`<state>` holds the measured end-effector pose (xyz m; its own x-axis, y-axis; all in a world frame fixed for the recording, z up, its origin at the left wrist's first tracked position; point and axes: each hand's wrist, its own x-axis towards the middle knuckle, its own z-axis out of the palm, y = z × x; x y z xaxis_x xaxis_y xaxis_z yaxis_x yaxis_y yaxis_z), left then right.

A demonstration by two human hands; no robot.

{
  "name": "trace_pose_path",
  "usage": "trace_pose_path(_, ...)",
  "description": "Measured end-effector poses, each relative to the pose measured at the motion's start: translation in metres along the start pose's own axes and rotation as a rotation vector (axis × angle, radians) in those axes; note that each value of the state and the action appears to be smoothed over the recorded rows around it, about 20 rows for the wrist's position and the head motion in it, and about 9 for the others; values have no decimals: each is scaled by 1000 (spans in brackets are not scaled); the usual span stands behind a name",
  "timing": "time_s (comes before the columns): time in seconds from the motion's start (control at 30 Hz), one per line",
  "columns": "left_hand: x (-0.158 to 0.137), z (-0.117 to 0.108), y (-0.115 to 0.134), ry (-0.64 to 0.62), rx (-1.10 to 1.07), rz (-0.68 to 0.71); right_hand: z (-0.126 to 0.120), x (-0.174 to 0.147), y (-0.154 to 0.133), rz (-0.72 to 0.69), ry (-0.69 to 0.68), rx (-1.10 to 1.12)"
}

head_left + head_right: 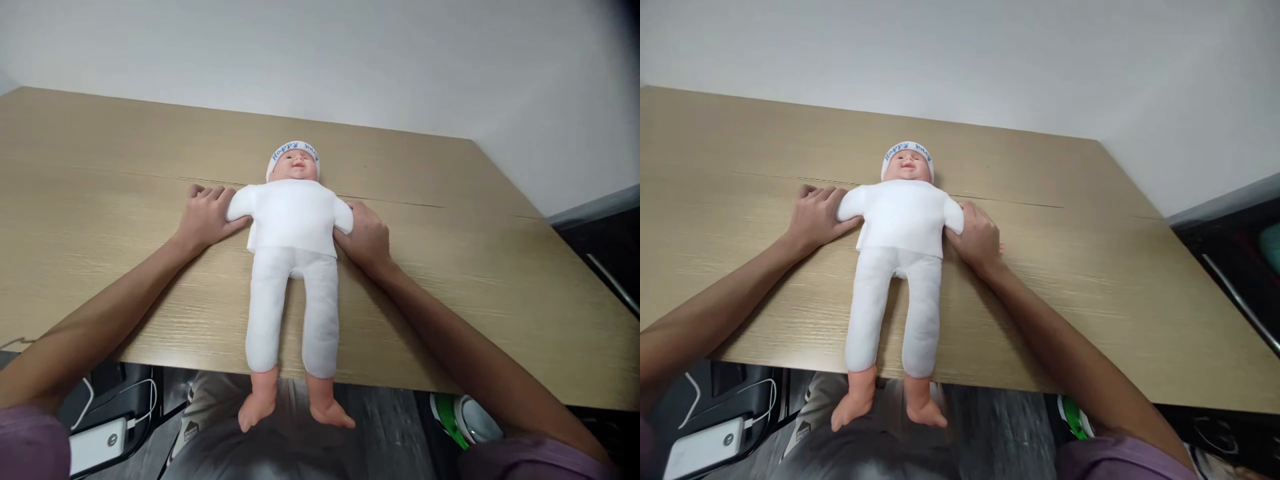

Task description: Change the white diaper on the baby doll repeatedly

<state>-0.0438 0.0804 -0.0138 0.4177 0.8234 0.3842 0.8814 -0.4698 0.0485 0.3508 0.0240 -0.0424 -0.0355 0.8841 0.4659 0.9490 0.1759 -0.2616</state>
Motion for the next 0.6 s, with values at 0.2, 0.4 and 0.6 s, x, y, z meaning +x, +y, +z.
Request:
trace_pose_path(0.2, 55, 22, -22, 10, -23, -16, 27, 53, 14, -43, 8, 7)
trace_pose_path(0.4, 49, 19, -42, 19, -141, -29, 20, 52, 43, -87, -11, 108)
trace_pose_path(0.6, 27, 11, -69, -53, -256, -56, 5, 26, 79, -93, -89, 186)
